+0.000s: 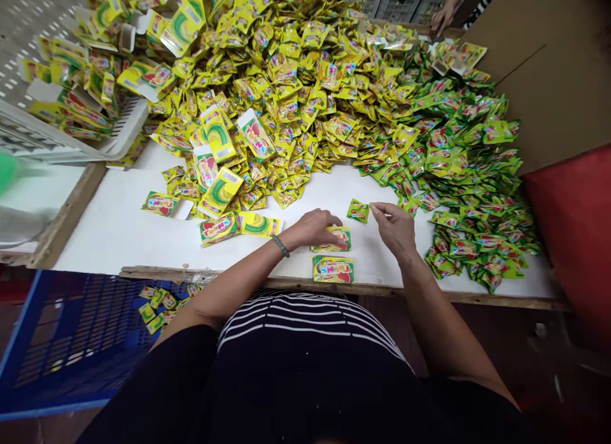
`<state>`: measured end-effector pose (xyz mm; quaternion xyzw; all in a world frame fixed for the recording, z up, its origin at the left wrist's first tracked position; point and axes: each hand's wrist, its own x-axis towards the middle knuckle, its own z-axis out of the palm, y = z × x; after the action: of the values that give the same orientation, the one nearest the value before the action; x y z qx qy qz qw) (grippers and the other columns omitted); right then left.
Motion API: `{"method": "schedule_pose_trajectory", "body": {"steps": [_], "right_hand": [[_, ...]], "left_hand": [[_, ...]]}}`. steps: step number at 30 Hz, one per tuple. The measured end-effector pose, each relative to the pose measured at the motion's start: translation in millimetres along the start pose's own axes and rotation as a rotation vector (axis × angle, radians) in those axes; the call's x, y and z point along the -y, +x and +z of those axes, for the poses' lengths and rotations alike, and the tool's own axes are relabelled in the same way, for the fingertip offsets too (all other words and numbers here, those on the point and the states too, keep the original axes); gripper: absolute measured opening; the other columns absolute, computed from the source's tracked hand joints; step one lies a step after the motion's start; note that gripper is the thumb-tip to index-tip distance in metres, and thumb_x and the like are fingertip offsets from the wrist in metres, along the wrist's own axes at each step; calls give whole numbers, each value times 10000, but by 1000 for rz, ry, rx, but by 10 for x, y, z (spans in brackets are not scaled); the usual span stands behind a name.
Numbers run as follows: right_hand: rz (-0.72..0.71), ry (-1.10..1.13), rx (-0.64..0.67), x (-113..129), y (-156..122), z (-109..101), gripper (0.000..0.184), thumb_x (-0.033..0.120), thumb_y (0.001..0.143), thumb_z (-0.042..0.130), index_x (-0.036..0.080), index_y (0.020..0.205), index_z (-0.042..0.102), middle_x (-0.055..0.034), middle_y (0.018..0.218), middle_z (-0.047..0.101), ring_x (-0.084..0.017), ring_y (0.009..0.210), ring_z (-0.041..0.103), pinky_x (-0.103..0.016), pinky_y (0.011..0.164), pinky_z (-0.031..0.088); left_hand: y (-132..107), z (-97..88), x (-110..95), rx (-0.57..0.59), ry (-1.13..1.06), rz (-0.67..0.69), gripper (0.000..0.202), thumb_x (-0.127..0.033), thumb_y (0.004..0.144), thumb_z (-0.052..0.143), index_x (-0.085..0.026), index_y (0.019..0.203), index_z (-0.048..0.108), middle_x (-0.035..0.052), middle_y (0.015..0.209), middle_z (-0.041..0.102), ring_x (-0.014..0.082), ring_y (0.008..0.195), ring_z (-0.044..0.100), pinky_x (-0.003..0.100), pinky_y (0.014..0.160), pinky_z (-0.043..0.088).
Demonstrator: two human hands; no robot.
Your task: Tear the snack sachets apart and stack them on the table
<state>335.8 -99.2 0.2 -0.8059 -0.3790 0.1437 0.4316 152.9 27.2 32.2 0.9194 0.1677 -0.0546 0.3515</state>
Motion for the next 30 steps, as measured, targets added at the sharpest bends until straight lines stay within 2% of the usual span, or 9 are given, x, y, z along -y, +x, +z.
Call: {"method": "schedule_pose_trajectory", "body": {"steps": [3,8,12,15,17,22,25,28,30], "right_hand": [[-43,-89,15,-118,183,49,391,440,829,508,142,972,717,-166,1057,700,-272,961,637,-445,843,508],[-141,-403,194,-237,346,235,343,387,763,618,142,994,684,-199,1202,626,-344,1169,524,-497,992,412],[-57,-470,289,-177,354,363,283,401,707,677,192,896,647,-118,921,683,-284,853,609,-390,736,474],[-25,-401,345,-17,390,469,278,385,682,703,214,893,644,-61,794,685,-235,722,596,-334,653,431],[-80,-315,393,160,418,566,236,365,697,695,214,872,650,-47,803,695,-217,729,595,-311,655,416],[-358,-107,605,797,435,926,163,375,807,600,215,835,616,-8,788,673,-175,727,579,-264,636,387],[-563,-217,707,1093,481,1197,117,321,837,578,208,862,599,-31,812,663,-187,762,569,-266,645,360],[-582,-406,790,1127,566,1351,100,290,825,609,210,884,608,-47,782,652,-201,740,556,-272,620,324],[-555,-449,780,1006,607,1323,121,295,812,632,221,907,617,-49,795,649,-202,728,552,-273,613,315]], "left_hand": [[37,121,-37,30,83,139,379,-457,884,555,-199,1122,696,110,1063,687,243,1005,583,322,871,412],[-183,123,-55,-72,88,111,562,-462,911,522,-144,1373,495,142,1122,661,247,1052,565,343,915,423],[-745,-134,174,-221,257,-59,538,-405,870,604,-140,1328,510,156,1238,604,273,1139,514,387,990,392],[-1131,-293,425,-189,448,-281,541,-273,802,675,-112,1295,520,183,1225,598,310,1141,507,420,958,403],[-1246,-330,561,-125,498,-314,469,-218,802,651,-103,1246,552,181,1181,613,305,1102,528,408,921,421],[-1168,-283,680,-151,493,-293,403,-297,820,611,-116,1179,583,168,1099,634,297,1035,565,393,874,448],[-1119,-232,668,-216,517,-302,355,-221,843,523,-123,1179,582,162,1073,648,295,1011,590,400,874,450],[-1142,-185,666,-270,463,-303,333,-142,826,480,-137,1135,604,155,1047,666,285,993,610,391,870,454],[-1162,-159,673,-341,349,-311,319,-150,847,467,-154,1132,610,144,1036,679,270,970,624,365,833,460]]}}
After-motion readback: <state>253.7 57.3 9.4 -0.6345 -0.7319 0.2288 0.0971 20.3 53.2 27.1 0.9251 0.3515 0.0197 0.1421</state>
